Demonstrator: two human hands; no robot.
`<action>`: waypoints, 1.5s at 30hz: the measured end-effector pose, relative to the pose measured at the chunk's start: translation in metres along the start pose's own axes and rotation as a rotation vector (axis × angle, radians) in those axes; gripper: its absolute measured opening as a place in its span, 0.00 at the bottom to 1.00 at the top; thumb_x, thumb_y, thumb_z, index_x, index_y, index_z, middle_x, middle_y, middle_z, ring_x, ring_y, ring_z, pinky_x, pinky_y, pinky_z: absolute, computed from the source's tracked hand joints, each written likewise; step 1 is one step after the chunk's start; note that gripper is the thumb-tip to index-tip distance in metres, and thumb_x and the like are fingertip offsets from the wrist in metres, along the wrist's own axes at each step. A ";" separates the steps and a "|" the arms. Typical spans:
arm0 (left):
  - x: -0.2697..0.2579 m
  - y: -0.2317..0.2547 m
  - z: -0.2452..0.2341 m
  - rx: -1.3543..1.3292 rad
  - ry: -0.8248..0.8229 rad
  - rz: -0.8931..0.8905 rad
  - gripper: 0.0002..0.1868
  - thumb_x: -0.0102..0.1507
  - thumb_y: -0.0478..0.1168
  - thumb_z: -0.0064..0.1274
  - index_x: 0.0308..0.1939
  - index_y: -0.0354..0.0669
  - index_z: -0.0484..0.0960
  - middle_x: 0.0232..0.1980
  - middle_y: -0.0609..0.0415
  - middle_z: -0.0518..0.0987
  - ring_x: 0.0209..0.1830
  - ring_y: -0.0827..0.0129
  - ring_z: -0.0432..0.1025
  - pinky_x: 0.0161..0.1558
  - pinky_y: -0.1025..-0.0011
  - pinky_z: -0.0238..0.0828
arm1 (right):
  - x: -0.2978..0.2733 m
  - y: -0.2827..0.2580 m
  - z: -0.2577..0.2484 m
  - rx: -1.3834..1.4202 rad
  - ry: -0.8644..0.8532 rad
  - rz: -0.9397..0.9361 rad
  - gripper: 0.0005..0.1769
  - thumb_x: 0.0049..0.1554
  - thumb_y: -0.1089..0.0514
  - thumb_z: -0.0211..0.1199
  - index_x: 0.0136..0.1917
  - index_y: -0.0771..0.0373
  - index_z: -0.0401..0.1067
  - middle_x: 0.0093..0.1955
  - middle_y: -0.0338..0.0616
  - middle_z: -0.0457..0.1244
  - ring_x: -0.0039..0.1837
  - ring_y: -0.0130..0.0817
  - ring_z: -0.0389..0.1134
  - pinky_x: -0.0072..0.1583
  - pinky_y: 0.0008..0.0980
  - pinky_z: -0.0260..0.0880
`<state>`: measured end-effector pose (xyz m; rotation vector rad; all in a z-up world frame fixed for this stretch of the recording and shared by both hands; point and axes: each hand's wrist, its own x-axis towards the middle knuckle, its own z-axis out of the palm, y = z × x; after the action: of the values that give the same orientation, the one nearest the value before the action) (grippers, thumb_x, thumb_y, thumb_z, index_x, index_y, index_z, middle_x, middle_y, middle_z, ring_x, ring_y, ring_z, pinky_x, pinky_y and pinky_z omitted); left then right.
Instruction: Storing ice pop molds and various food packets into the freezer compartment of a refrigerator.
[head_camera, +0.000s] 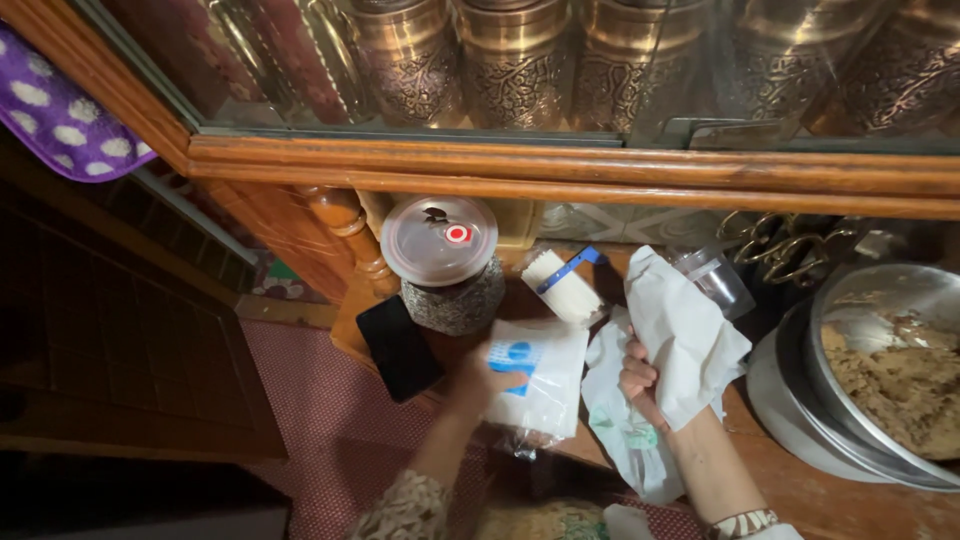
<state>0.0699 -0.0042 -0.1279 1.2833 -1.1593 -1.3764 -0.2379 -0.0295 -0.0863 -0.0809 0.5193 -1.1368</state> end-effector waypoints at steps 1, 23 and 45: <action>-0.001 0.006 -0.008 -0.066 0.009 -0.081 0.27 0.50 0.34 0.68 0.53 0.36 0.83 0.46 0.47 0.85 0.42 0.63 0.79 0.46 0.64 0.79 | 0.001 -0.002 -0.002 -0.044 0.031 -0.015 0.15 0.65 0.51 0.50 0.51 0.65 0.68 0.34 0.38 0.61 0.28 0.22 0.55 0.31 0.19 0.55; -0.052 0.151 0.040 -0.471 -0.113 -0.107 0.29 0.52 0.33 0.67 0.58 0.35 0.80 0.52 0.52 0.84 0.52 0.64 0.78 0.58 0.66 0.72 | -0.058 0.033 0.100 -1.150 0.111 -0.626 0.14 0.67 0.55 0.55 0.58 0.65 0.75 0.46 0.44 0.66 0.49 0.27 0.63 0.52 0.28 0.65; -0.080 0.157 0.137 0.976 -0.267 0.771 0.30 0.44 0.49 0.66 0.47 0.41 0.79 0.49 0.45 0.73 0.56 0.51 0.67 0.56 0.52 0.59 | -0.183 -0.039 -0.195 -0.329 0.121 -0.292 0.26 0.60 0.58 0.60 0.69 0.67 0.65 0.56 0.54 0.67 0.52 0.46 0.71 0.50 0.47 0.74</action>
<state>-0.0597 0.0578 0.0428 1.0362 -2.3576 -0.3703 -0.4129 0.1536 -0.1804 -0.3850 0.8196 -1.3365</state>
